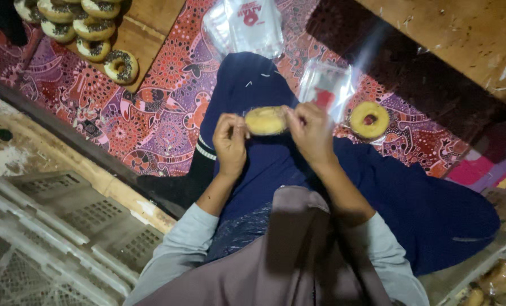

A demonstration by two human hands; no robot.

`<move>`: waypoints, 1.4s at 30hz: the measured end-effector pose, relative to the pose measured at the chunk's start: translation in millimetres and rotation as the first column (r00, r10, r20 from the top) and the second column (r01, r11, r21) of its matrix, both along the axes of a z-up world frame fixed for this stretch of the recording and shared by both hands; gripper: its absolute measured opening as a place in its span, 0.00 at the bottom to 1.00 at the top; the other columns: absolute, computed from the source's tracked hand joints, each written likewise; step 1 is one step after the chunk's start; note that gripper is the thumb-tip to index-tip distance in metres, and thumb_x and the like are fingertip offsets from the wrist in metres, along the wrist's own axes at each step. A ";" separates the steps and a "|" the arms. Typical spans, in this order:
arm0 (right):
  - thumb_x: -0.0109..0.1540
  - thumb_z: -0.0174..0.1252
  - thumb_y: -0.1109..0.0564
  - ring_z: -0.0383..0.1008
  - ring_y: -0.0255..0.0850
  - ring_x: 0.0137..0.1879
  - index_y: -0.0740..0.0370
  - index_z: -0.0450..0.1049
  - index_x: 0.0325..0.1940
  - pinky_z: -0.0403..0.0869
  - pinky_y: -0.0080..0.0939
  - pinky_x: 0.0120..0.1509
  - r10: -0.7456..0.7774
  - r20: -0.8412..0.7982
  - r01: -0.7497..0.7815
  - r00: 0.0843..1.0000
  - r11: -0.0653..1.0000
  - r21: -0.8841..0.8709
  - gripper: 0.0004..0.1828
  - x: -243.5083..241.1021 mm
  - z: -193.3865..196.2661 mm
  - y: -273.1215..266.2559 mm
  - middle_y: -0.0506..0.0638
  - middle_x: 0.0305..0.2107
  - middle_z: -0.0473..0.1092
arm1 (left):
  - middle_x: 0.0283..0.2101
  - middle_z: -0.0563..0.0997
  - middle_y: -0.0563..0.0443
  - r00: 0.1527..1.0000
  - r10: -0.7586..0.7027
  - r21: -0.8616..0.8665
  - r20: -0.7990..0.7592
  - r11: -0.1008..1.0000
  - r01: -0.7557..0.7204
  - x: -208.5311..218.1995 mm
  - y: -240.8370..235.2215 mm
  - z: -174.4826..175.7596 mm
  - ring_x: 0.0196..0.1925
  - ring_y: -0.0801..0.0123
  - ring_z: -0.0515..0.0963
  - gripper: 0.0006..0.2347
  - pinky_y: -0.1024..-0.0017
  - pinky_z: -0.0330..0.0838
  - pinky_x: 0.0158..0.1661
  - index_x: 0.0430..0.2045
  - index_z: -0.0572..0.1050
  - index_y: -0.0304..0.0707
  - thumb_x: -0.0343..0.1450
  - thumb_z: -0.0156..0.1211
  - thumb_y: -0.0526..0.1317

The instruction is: The person sits on the floor and repeatedly picks up doughnuts from a wooden board, places them into clear plastic bags, and then puts the sealed bags into a white plastic crate. The person handles the doughnuts and bags by hand throughout the process.

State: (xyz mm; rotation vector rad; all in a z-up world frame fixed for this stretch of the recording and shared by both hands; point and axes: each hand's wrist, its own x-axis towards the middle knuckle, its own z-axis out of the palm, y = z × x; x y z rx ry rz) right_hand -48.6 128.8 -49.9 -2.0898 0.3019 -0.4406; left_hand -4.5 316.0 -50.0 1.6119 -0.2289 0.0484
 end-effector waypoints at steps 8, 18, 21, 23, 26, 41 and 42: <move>0.69 0.57 0.52 0.77 0.51 0.38 0.64 0.76 0.46 0.70 0.52 0.42 -0.084 -0.132 0.039 0.988 0.950 -0.309 0.12 1.9 -68.8 -28.7 0.60 0.38 0.76 | 0.35 0.76 0.46 0.999 0.022 0.363 0.029 0.931 -0.031 -21.4 19.1 -26.4 0.32 0.69 0.74 0.07 0.73 0.67 0.30 0.23 0.70 0.28 0.72 0.59 0.29; 0.76 0.45 0.55 0.77 0.54 0.57 0.66 0.74 0.57 0.73 0.49 0.65 -0.192 -0.073 0.196 0.979 0.979 0.056 0.15 -56.4 -153.9 -95.7 0.63 0.51 0.76 | 0.36 0.80 0.43 0.924 -0.382 0.273 0.015 0.890 0.364 -29.7 -96.0 -50.8 0.36 0.60 0.82 0.01 0.69 0.75 0.37 0.28 0.78 0.30 0.67 0.63 0.30; 0.74 0.44 0.52 0.77 0.55 0.51 0.68 0.74 0.53 0.74 0.50 0.58 -0.524 -0.366 0.566 0.769 0.824 0.009 0.18 -93.2 -179.8 -144.5 0.63 0.44 0.76 | 0.32 0.76 0.39 0.897 -0.424 0.323 -0.122 0.838 0.440 -32.4 -162.4 -91.7 0.33 0.53 0.79 0.09 0.63 0.74 0.38 0.29 0.74 0.28 0.69 0.67 0.36; 0.73 0.47 0.51 0.75 0.59 0.52 0.71 0.72 0.56 0.72 0.53 0.57 -0.648 -0.181 0.641 0.740 0.760 -0.102 0.19 -107.2 -198.2 -158.3 0.66 0.47 0.74 | 0.35 0.81 0.41 0.885 -0.392 0.247 -0.250 0.858 0.450 -30.0 -204.9 -131.0 0.39 0.54 0.83 0.12 0.62 0.75 0.43 0.34 0.76 0.31 0.71 0.64 0.43; 0.69 0.54 0.44 0.74 0.62 0.49 0.70 0.72 0.45 0.71 0.56 0.54 -0.774 -0.215 0.698 0.595 0.631 -0.340 0.22 -116.2 -216.6 -158.5 0.66 0.40 0.74 | 0.35 0.78 0.30 0.889 -0.318 0.481 -0.329 0.754 0.448 -27.6 -255.7 -185.3 0.38 0.46 0.79 0.30 0.56 0.74 0.37 0.35 0.70 0.20 0.57 0.79 0.51; 0.63 0.65 0.56 0.76 0.52 0.36 0.66 0.75 0.60 0.74 0.51 0.43 -0.445 -0.279 0.398 0.851 0.893 -0.210 0.22 -118.7 -49.2 -232.4 0.57 0.35 0.73 | 0.50 0.81 0.36 0.455 -0.717 -0.501 -0.529 0.696 0.514 5.6 -211.2 -59.8 0.48 0.57 0.84 0.23 0.59 0.82 0.44 0.57 0.67 0.25 0.74 0.70 0.41; 0.60 0.66 0.58 0.76 0.55 0.41 0.66 0.75 0.59 0.74 0.51 0.47 -0.463 -0.092 0.414 0.882 0.852 -0.320 0.24 -119.2 -26.2 -225.4 0.59 0.39 0.74 | 0.49 0.81 0.37 0.455 -0.702 -0.493 -0.548 0.711 0.502 3.1 -211.5 -54.3 0.47 0.58 0.84 0.22 0.58 0.83 0.43 0.56 0.67 0.26 0.73 0.69 0.41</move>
